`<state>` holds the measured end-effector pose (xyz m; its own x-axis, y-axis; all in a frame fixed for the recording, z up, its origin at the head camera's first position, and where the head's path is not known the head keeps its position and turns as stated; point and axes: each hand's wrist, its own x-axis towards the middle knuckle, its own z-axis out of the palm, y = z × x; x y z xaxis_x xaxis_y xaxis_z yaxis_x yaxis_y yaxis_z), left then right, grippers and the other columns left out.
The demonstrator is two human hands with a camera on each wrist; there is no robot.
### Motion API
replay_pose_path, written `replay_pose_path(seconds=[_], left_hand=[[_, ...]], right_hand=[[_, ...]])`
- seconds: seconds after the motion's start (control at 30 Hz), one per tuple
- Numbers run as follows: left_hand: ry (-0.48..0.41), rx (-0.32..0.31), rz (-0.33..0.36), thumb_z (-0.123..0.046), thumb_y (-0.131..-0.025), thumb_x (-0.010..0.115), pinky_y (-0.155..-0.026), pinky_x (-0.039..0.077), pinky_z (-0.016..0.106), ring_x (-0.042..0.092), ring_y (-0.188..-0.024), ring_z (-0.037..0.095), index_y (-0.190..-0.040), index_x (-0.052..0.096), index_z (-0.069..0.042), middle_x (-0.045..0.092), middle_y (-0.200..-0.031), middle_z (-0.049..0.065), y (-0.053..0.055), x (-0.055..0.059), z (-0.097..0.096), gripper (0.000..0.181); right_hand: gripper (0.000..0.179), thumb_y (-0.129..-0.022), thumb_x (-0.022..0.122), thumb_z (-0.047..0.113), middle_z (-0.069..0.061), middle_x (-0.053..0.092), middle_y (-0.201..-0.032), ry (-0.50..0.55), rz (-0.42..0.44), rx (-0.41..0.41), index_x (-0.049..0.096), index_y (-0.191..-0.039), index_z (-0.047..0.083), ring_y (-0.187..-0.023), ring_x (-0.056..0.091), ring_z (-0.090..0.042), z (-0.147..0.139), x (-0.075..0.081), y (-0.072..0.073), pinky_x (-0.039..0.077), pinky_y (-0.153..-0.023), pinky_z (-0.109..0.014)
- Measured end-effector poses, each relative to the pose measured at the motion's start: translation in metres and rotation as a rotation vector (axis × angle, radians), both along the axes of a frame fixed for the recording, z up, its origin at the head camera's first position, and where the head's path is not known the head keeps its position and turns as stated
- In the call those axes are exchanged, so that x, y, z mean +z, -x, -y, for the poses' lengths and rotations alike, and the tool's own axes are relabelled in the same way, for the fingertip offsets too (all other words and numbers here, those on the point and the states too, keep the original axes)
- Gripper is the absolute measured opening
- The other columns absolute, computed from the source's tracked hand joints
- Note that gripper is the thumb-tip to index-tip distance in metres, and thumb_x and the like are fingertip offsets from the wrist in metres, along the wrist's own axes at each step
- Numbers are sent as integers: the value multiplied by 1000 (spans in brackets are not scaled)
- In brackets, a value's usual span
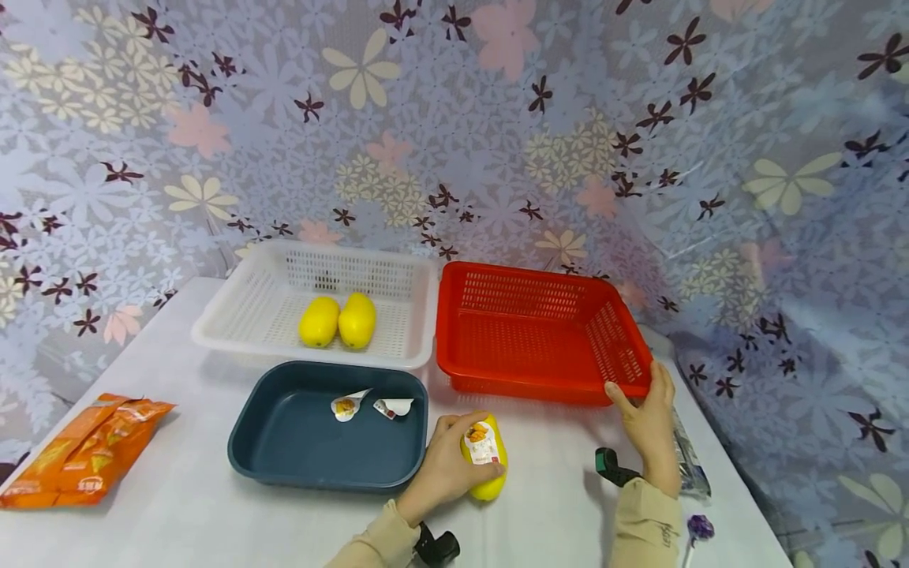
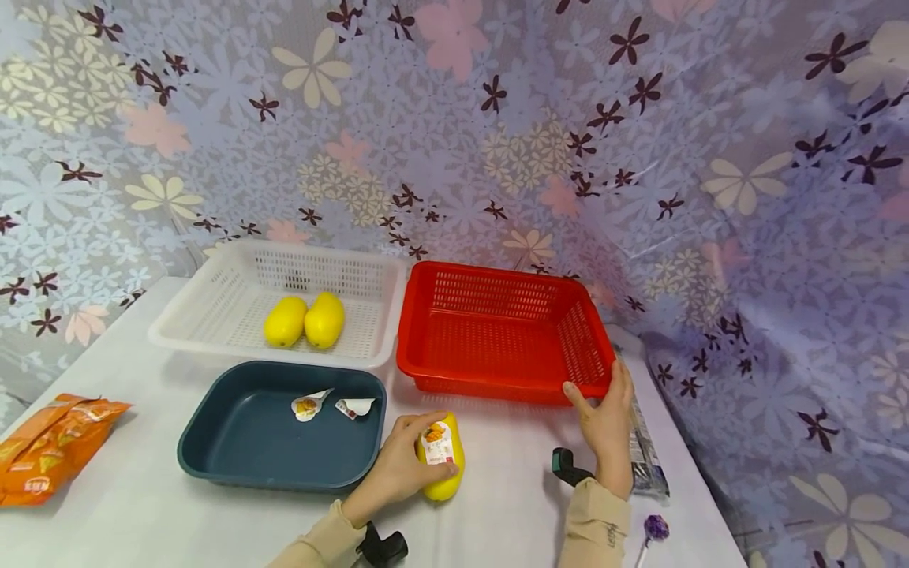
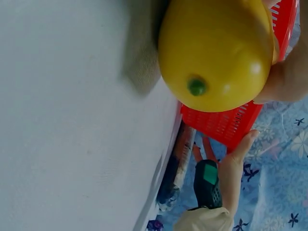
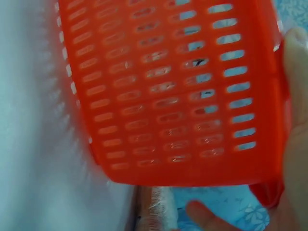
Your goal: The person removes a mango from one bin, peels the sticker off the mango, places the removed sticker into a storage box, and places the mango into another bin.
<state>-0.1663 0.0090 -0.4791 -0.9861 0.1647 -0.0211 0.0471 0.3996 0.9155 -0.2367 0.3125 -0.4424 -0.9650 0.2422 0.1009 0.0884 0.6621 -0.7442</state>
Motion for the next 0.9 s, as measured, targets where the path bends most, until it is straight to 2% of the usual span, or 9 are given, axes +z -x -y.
replay_pose_path(seconds=[0.13,0.27,0.4,0.5,0.6,0.63,0.7,0.83,0.9], left_hand=[[-7,11,11,-29,-68,85,-76,45,31,50,-96,21,-134,56,-19,47,-119,12,3,-1,0,73],[-3,16,24,-27,-67,86,-77,45,32,50,-96,22,-134,56,-18,48,-118,13,3,-1,0,74],[-1,-5,46,-27,-68,85,-78,45,34,50,-99,23,-135,56,-19,48,-122,14,3,1,3,74],[-1,-29,56,-28,-69,85,-80,46,36,50,-100,24,-135,55,-21,49,-125,15,3,3,5,73],[0,-47,49,-28,-69,85,-80,45,37,51,-100,24,-135,55,-20,49,-126,17,3,6,7,73],[-1,-53,46,-27,-69,85,-80,45,37,51,-100,24,-136,54,-19,49,-125,17,3,6,7,74],[1,-69,41,-27,-68,85,-79,45,37,52,-98,23,-138,51,-17,53,-122,16,4,6,7,79],[-5,-75,29,-27,-68,85,-78,48,36,55,-94,21,-143,41,-10,60,-118,12,3,3,5,89],[4,-65,18,-28,-69,85,-77,49,35,57,-94,20,-144,39,-7,62,-117,11,1,2,4,90]], right_hand=[[96,-93,61,42,-23,-4,-162,-107,-6,11,1,-154,0,-143,2,-54,4,9,-1,8,-113,-68],[95,-92,62,42,-24,2,-161,-178,-106,50,5,-155,0,-143,0,-54,15,29,-8,2,-111,-70],[93,-88,69,37,-24,13,-160,-126,-257,221,13,-156,7,-143,10,-51,39,53,-22,11,-109,-72],[93,-80,76,37,-23,28,-156,-62,-361,423,25,-154,10,-140,27,-40,60,58,-34,28,-115,-48],[95,-75,76,46,-19,40,-151,-37,-397,626,32,-152,11,-135,40,-18,80,50,-44,35,-105,-19],[96,-74,75,48,-16,42,-150,-33,-377,683,32,-152,12,-133,42,-13,85,46,-46,35,-102,-14],[100,-72,74,52,-13,41,-151,-38,-295,775,29,-153,14,-135,42,-12,94,36,-50,41,-104,-24],[113,-67,78,52,-15,27,-159,9,-43,890,19,-155,14,-143,30,-36,105,7,-49,34,-108,-59],[121,-64,81,54,-21,20,-160,32,38,919,16,-156,10,-144,22,-46,108,-8,-46,26,-107,-69]])
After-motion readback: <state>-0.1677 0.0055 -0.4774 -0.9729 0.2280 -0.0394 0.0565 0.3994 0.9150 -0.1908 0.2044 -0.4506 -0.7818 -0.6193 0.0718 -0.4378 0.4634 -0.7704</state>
